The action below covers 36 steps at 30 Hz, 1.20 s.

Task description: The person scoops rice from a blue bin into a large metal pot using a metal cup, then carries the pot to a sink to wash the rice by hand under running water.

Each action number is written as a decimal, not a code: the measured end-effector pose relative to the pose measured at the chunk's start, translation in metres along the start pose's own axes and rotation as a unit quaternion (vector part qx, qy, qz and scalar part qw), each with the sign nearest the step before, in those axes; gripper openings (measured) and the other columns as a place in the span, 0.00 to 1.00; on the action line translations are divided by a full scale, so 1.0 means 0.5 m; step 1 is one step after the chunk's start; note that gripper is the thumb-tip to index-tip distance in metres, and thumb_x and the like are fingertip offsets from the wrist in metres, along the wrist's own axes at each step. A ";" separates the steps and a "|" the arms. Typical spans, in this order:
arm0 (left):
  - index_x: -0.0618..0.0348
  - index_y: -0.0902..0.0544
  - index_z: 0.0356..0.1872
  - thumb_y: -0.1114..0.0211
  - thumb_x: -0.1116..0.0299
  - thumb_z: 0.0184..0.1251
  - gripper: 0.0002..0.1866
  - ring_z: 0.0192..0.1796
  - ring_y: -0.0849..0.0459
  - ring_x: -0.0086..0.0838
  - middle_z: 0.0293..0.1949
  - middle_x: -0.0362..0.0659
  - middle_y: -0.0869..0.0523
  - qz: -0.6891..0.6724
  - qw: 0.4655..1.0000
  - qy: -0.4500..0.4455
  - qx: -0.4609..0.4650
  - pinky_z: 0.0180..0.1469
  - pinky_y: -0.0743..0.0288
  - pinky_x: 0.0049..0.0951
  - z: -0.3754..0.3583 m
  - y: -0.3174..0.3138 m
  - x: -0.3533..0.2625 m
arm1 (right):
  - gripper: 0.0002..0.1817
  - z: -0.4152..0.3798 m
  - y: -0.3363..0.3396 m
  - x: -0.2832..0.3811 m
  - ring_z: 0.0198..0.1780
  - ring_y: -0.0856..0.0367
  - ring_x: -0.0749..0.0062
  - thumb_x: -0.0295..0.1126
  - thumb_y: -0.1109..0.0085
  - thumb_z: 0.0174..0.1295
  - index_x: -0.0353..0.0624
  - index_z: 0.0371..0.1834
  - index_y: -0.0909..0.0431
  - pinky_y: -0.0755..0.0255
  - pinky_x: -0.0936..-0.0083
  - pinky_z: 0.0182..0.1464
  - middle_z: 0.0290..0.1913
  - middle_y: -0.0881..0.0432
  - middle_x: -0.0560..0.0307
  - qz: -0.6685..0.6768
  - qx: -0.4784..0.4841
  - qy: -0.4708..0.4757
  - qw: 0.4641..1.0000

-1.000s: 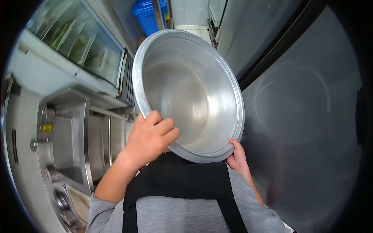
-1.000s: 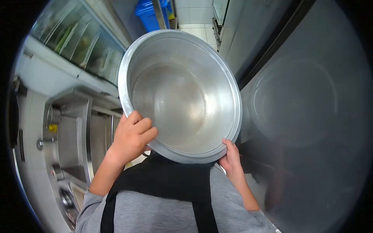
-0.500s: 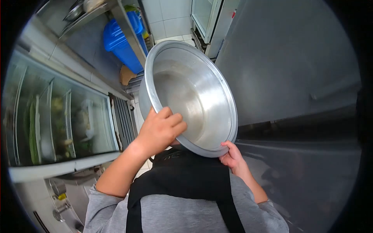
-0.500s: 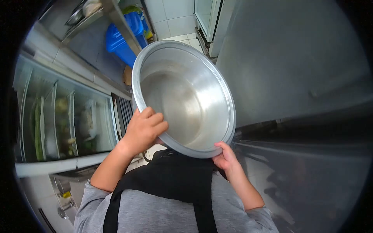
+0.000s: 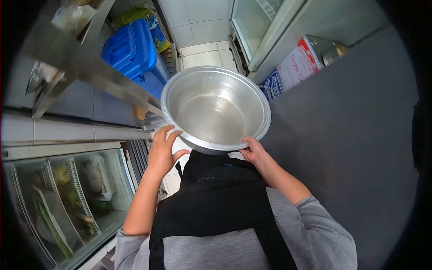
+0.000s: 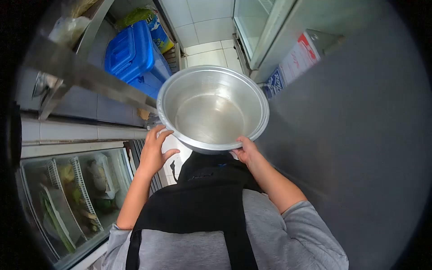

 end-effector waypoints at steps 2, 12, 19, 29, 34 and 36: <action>0.55 0.22 0.51 0.25 0.65 0.48 0.26 0.58 0.27 0.47 0.54 0.50 0.25 -0.075 0.995 0.073 -0.006 0.59 0.31 0.40 0.031 -0.006 0.038 | 0.22 0.099 -0.048 0.038 0.59 0.27 0.43 0.21 0.51 0.56 0.34 0.57 0.36 0.28 0.44 0.58 0.58 0.30 0.39 -0.010 -0.033 -0.003 0.999; 0.58 0.20 0.45 0.29 0.69 0.56 0.16 0.51 0.22 0.44 0.45 0.48 0.20 -0.271 0.949 0.149 0.067 0.55 0.29 0.33 0.346 -0.095 0.213 | 0.21 0.505 -0.356 0.230 0.53 0.25 0.48 0.24 0.49 0.55 0.36 0.55 0.35 0.24 0.50 0.50 0.52 0.29 0.43 -0.103 -0.116 -0.007 0.988; 0.62 0.19 0.42 0.38 0.76 0.65 0.07 0.39 0.19 0.23 0.38 0.42 0.18 -0.355 0.842 0.405 -0.024 0.46 0.27 0.21 0.418 -0.111 0.291 | 0.21 0.780 -0.596 0.328 0.50 0.27 0.47 0.23 0.49 0.55 0.35 0.54 0.37 0.20 0.50 0.49 0.51 0.32 0.42 -0.084 -0.157 -0.020 0.984; 0.49 0.46 0.73 0.61 0.34 0.69 0.39 0.74 0.47 0.48 0.75 0.45 0.49 -0.471 0.198 0.657 -0.554 0.71 0.49 0.56 0.616 -0.096 0.534 | 0.19 1.181 -0.713 0.421 0.52 0.27 0.46 0.28 0.55 0.60 0.37 0.55 0.37 0.25 0.52 0.47 0.52 0.31 0.43 -0.151 -0.195 -0.082 0.966; 0.51 0.38 0.69 0.56 0.37 0.69 0.36 0.67 0.32 0.44 0.68 0.45 0.34 -0.503 0.336 0.553 -0.573 0.66 0.34 0.50 0.585 -0.165 0.627 | 0.14 1.328 -0.741 0.446 0.48 0.25 0.52 0.30 0.53 0.61 0.38 0.49 0.35 0.25 0.55 0.47 0.51 0.30 0.46 -0.155 -0.214 -0.078 0.961; 0.50 0.34 0.67 0.61 0.46 0.75 0.28 0.63 0.28 0.44 0.64 0.45 0.27 -0.510 0.378 0.532 -0.560 0.64 0.30 0.48 0.570 -0.184 0.624 | 0.19 1.382 -0.711 0.438 0.51 0.26 0.52 0.25 0.51 0.59 0.38 0.54 0.38 0.25 0.56 0.48 0.53 0.32 0.45 -0.109 -0.193 -0.078 0.972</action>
Point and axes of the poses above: each hand's wrist, its own z-axis towards the middle knuckle, its own y-axis out of the back of the hand, x = y × z, the point moved 1 cm from there along z, towards the middle knuckle
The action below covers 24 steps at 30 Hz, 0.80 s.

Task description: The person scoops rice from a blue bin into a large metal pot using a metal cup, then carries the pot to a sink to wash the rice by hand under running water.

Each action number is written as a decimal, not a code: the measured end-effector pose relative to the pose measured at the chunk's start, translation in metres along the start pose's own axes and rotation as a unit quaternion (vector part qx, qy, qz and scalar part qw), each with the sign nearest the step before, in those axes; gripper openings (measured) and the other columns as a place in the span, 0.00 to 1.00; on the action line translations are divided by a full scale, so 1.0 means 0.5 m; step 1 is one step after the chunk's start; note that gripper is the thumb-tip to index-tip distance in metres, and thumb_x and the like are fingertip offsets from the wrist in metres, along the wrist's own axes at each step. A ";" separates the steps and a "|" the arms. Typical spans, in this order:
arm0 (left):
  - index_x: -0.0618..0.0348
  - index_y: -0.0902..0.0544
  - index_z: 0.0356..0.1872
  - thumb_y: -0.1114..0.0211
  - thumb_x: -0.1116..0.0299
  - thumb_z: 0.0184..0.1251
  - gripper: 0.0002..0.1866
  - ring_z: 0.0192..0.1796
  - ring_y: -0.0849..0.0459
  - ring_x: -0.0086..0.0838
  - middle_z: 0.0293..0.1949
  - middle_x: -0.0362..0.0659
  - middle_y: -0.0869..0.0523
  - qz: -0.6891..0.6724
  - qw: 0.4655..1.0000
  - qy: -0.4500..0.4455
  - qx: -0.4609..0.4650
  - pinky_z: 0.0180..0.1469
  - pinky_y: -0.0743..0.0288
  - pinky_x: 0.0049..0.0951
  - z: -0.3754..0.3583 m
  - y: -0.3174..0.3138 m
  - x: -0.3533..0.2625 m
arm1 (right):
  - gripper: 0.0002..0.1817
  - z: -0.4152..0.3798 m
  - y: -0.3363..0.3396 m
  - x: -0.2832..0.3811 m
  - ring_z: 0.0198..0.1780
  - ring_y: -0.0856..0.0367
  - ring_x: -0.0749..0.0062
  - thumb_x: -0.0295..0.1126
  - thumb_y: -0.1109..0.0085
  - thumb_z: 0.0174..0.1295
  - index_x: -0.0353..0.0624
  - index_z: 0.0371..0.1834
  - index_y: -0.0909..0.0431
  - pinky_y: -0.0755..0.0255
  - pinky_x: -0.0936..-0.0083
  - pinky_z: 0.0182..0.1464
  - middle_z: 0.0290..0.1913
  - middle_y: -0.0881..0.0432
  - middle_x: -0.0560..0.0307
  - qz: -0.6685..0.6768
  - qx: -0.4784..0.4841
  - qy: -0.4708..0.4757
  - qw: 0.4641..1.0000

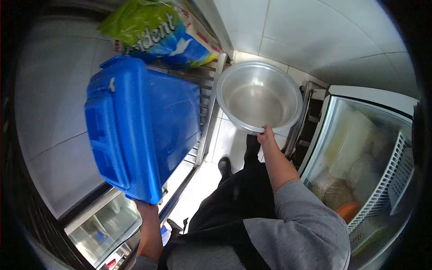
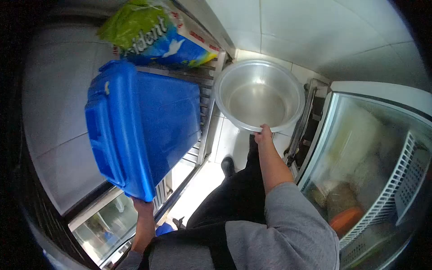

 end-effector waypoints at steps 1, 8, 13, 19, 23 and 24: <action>0.51 0.32 0.65 0.59 0.51 0.75 0.24 0.62 0.26 0.42 0.62 0.45 0.25 0.011 0.997 0.032 -0.072 0.62 0.29 0.48 0.029 0.064 0.019 | 0.25 0.029 0.000 -0.005 0.55 0.27 0.52 0.21 0.48 0.57 0.38 0.60 0.42 0.25 0.56 0.50 0.55 0.35 0.45 0.041 0.034 0.000 0.999; 0.62 0.36 0.66 0.58 0.48 0.74 0.31 0.67 0.34 0.41 0.65 0.50 0.32 0.299 0.927 -0.186 -0.129 0.68 0.40 0.48 0.060 0.162 -0.083 | 0.25 0.147 0.043 -0.018 0.57 0.28 0.46 0.19 0.50 0.59 0.37 0.60 0.41 0.28 0.51 0.61 0.57 0.33 0.43 0.133 0.102 -0.005 0.986; 0.57 0.44 0.71 0.59 0.42 0.73 0.35 0.71 0.42 0.42 0.71 0.48 0.42 0.454 0.827 -0.317 -0.098 0.72 0.48 0.43 0.048 -0.109 -0.161 | 0.24 0.276 0.104 -0.068 0.58 0.27 0.49 0.20 0.51 0.61 0.37 0.62 0.39 0.28 0.48 0.59 0.58 0.30 0.43 0.093 0.064 0.072 0.991; 0.52 0.38 0.68 0.59 0.46 0.75 0.29 0.64 0.31 0.40 0.64 0.48 0.32 0.316 0.903 -0.279 -0.081 0.67 0.38 0.42 0.055 -0.106 -0.137 | 0.26 0.439 0.171 -0.098 0.59 0.27 0.47 0.19 0.50 0.62 0.44 0.64 0.38 0.28 0.42 0.55 0.60 0.30 0.44 0.049 -0.070 0.035 0.996; 0.60 0.37 0.67 0.58 0.47 0.74 0.31 0.64 0.31 0.40 0.64 0.51 0.32 0.563 0.656 -0.494 -0.093 0.66 0.36 0.42 0.043 -0.128 -0.125 | 0.26 0.487 0.191 -0.094 0.57 0.26 0.47 0.23 0.45 0.58 0.34 0.61 0.37 0.29 0.44 0.56 0.59 0.29 0.42 0.023 -0.042 0.052 0.997; 0.61 0.37 0.67 0.56 0.47 0.73 0.32 0.63 0.30 0.40 0.65 0.51 0.33 0.595 0.613 -0.517 -0.059 0.64 0.35 0.42 0.037 -0.139 -0.124 | 0.27 0.456 0.170 -0.090 0.57 0.26 0.48 0.24 0.44 0.58 0.32 0.61 0.38 0.29 0.48 0.57 0.59 0.30 0.41 -0.035 -0.098 0.068 0.992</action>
Point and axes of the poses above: each hand's wrist, its own z-axis towards the middle knuckle, its own y-axis out of the back of the hand, x = y × z, the point moved 1 cm from there along z, towards the middle knuckle
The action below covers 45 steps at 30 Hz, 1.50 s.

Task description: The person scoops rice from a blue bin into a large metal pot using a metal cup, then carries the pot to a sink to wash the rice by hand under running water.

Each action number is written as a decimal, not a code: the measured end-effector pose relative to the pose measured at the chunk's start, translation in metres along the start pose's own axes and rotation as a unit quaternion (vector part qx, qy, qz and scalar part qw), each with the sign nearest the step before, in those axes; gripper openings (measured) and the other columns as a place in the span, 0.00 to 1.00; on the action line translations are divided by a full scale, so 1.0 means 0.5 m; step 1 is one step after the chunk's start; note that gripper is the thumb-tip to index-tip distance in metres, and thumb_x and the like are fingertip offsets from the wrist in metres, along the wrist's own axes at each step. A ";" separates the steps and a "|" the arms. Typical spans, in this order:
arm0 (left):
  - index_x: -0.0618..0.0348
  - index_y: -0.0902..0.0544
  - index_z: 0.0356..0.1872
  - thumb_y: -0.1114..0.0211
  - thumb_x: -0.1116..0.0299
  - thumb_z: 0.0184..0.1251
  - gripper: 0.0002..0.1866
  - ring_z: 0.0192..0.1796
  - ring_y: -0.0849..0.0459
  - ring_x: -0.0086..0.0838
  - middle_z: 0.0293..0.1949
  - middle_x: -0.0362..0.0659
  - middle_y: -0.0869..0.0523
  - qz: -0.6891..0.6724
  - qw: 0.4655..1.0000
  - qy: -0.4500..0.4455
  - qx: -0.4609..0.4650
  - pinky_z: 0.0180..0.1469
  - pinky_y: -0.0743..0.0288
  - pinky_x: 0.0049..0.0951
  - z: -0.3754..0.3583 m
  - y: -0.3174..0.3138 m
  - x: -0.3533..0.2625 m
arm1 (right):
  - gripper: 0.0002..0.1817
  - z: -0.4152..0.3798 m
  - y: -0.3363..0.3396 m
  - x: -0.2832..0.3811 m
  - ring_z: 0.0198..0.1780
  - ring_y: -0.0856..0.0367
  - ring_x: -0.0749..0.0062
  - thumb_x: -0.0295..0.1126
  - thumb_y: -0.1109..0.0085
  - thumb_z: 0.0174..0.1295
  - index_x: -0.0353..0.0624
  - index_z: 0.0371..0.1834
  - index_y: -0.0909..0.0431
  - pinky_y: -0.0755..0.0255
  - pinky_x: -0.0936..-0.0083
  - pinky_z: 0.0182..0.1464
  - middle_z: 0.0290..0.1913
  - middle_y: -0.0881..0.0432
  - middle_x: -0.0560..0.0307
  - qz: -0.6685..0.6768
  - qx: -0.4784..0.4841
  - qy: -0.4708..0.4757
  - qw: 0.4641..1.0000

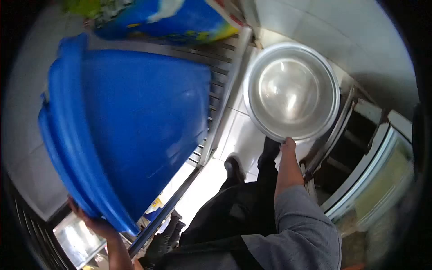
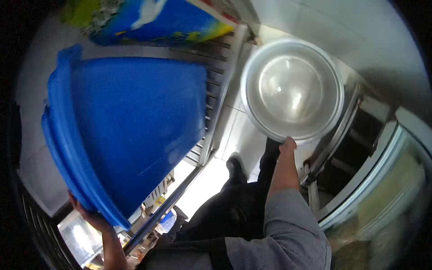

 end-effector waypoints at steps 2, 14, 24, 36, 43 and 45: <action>0.61 0.35 0.67 0.47 0.42 0.66 0.37 0.63 0.30 0.37 0.65 0.50 0.32 -0.172 0.982 0.079 0.025 0.63 0.35 0.39 -0.028 0.031 0.083 | 0.29 -0.128 -0.070 0.051 0.58 0.27 0.49 0.26 0.42 0.58 0.32 0.63 0.40 0.29 0.56 0.59 0.60 0.32 0.38 -0.153 -0.138 0.125 0.970; 0.61 0.21 0.38 0.27 0.63 0.45 0.20 0.54 0.28 0.52 0.43 0.54 0.22 0.027 0.999 -0.037 0.012 0.70 0.51 0.55 0.022 0.005 -0.059 | 0.18 -1.511 -0.682 0.121 0.47 0.21 0.54 0.44 0.41 0.59 0.38 0.37 0.17 0.27 0.61 0.51 0.41 0.17 0.44 -0.220 0.407 0.797 0.387; 0.62 0.20 0.39 0.26 0.59 0.45 0.22 0.52 0.25 0.48 0.41 0.52 0.22 0.036 0.998 -0.017 0.042 0.71 0.52 0.56 0.031 0.012 -0.051 | 0.20 -1.549 -0.813 0.097 0.41 0.17 0.44 0.44 0.48 0.64 0.35 0.39 0.19 0.24 0.55 0.49 0.43 0.17 0.40 -0.358 0.312 0.761 0.442; 0.64 0.19 0.40 0.27 0.57 0.48 0.23 0.54 0.26 0.48 0.43 0.54 0.21 0.034 0.999 -0.022 0.019 0.72 0.53 0.53 0.032 0.021 -0.061 | 0.09 -1.489 -0.491 0.129 0.45 0.21 0.59 0.27 0.43 0.60 0.40 0.43 0.19 0.28 0.74 0.48 0.42 0.18 0.55 -0.372 0.459 0.773 0.233; 0.66 0.20 0.42 0.27 0.57 0.50 0.24 0.53 0.25 0.50 0.44 0.55 0.20 -0.017 0.999 -0.027 0.017 0.71 0.49 0.49 0.072 0.072 -0.031 | 0.12 -0.970 -0.124 -0.125 0.39 0.20 0.73 0.28 0.46 0.65 0.40 0.49 0.21 0.27 0.76 0.46 0.38 0.17 0.53 -0.356 0.449 0.457 0.680; 0.66 0.20 0.42 0.28 0.59 0.52 0.22 0.52 0.25 0.51 0.44 0.55 0.20 0.002 1.000 -0.008 -0.008 0.70 0.45 0.48 0.095 0.106 -0.025 | 0.14 -0.905 -0.022 -0.187 0.49 0.21 0.65 0.25 0.50 0.65 0.38 0.52 0.23 0.29 0.75 0.53 0.47 0.19 0.47 -0.559 0.367 0.594 0.447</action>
Point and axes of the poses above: each hand's wrist, its own z-axis towards the middle knuckle, its own y-axis out of the back of the hand, x = y × z, the point moved 1 cm from there along z, towards the middle knuckle
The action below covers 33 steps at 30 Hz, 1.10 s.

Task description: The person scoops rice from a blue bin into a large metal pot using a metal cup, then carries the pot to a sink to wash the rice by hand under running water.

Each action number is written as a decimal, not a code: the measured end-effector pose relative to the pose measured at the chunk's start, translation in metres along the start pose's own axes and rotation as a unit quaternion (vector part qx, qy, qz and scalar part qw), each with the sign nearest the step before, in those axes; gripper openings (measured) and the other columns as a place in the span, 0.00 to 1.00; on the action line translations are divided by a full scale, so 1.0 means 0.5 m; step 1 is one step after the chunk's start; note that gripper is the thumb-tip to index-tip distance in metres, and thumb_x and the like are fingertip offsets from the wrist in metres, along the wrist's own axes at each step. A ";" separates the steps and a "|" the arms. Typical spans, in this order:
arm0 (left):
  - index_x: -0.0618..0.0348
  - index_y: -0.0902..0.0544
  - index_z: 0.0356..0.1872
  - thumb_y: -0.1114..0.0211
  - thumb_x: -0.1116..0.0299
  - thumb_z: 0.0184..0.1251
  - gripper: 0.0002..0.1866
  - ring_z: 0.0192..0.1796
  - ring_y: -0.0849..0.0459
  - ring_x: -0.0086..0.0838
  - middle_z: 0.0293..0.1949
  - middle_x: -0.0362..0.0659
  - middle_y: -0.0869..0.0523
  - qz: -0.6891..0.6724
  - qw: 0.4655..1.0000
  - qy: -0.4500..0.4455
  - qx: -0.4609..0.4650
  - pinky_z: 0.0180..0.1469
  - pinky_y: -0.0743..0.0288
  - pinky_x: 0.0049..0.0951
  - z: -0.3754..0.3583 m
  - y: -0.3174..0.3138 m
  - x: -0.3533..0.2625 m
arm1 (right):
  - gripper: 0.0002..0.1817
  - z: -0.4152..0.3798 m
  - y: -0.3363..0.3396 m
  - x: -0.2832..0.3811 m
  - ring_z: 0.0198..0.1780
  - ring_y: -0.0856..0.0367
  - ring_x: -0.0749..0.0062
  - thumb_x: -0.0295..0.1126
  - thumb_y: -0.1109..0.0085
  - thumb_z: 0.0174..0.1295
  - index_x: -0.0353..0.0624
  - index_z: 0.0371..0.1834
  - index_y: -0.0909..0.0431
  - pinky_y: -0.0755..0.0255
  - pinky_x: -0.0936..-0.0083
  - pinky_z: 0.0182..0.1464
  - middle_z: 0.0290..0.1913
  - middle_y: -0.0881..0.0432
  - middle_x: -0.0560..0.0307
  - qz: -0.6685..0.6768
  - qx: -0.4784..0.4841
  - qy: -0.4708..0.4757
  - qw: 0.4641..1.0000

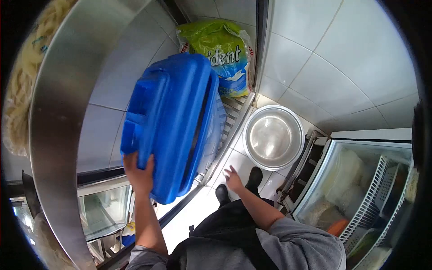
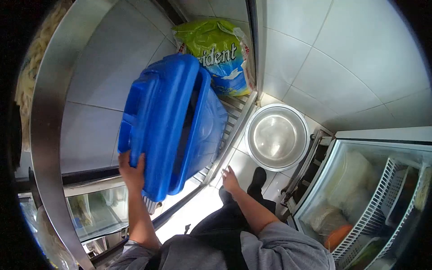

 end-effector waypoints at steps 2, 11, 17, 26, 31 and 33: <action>0.65 0.20 0.44 0.29 0.60 0.53 0.22 0.57 0.27 0.54 0.47 0.57 0.20 -0.092 0.994 0.032 0.052 0.67 0.42 0.49 0.035 0.046 -0.014 | 0.15 -0.015 -0.021 -0.025 0.51 0.22 0.61 0.26 0.50 0.66 0.39 0.54 0.24 0.30 0.73 0.55 0.49 0.21 0.44 -0.035 -0.004 0.031 0.999; 0.60 0.21 0.49 0.28 0.57 0.53 0.25 0.62 0.30 0.55 0.52 0.54 0.21 0.045 0.992 -0.119 -0.025 0.65 0.39 0.49 0.204 0.138 -0.152 | 0.16 0.166 0.418 0.350 0.46 0.22 0.77 0.34 0.57 0.73 0.39 0.56 0.25 0.29 0.81 0.47 0.47 0.19 0.58 0.492 0.027 0.003 0.870; 0.61 0.19 0.46 0.30 0.55 0.55 0.23 0.48 0.22 0.46 0.43 0.48 0.17 -0.028 0.959 -0.283 -0.020 0.63 0.35 0.47 0.394 -0.023 -0.182 | 0.15 0.095 0.496 0.241 0.43 0.22 0.78 0.33 0.55 0.72 0.36 0.53 0.24 0.29 0.81 0.47 0.43 0.18 0.57 0.426 -0.067 -0.071 0.900; 0.57 0.19 0.47 0.30 0.51 0.55 0.24 0.51 0.21 0.41 0.44 0.48 0.17 0.114 0.902 -0.415 -0.026 0.64 0.35 0.41 0.403 -0.113 -0.186 | 0.12 -0.053 0.432 -0.026 0.40 0.23 0.79 0.26 0.55 0.71 0.34 0.49 0.22 0.29 0.82 0.46 0.39 0.19 0.58 0.331 -0.071 -0.229 0.913; 0.57 0.20 0.53 0.31 0.56 0.58 0.24 0.54 0.20 0.37 0.50 0.49 0.18 -0.034 0.971 -0.198 0.131 0.61 0.31 0.37 0.398 -0.013 -0.237 | 0.18 0.099 0.463 0.050 0.48 0.23 0.73 0.29 0.49 0.68 0.34 0.58 0.29 0.30 0.80 0.53 0.47 0.21 0.54 0.389 -0.072 -0.136 0.908; 0.57 0.21 0.56 0.32 0.57 0.59 0.25 0.56 0.21 0.37 0.52 0.50 0.19 -0.064 0.969 -0.187 0.146 0.61 0.31 0.37 0.451 0.010 -0.219 | 0.28 0.196 0.527 0.155 0.59 0.29 0.68 0.31 0.42 0.65 0.36 0.67 0.38 0.34 0.75 0.59 0.59 0.29 0.48 0.347 -0.116 -0.050 0.929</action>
Point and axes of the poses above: each hand's wrist, its own z-axis towards the middle knuckle, its own y-axis out of the back of the hand, x = y × z, the point moved 1 cm from there along z, towards the middle knuckle
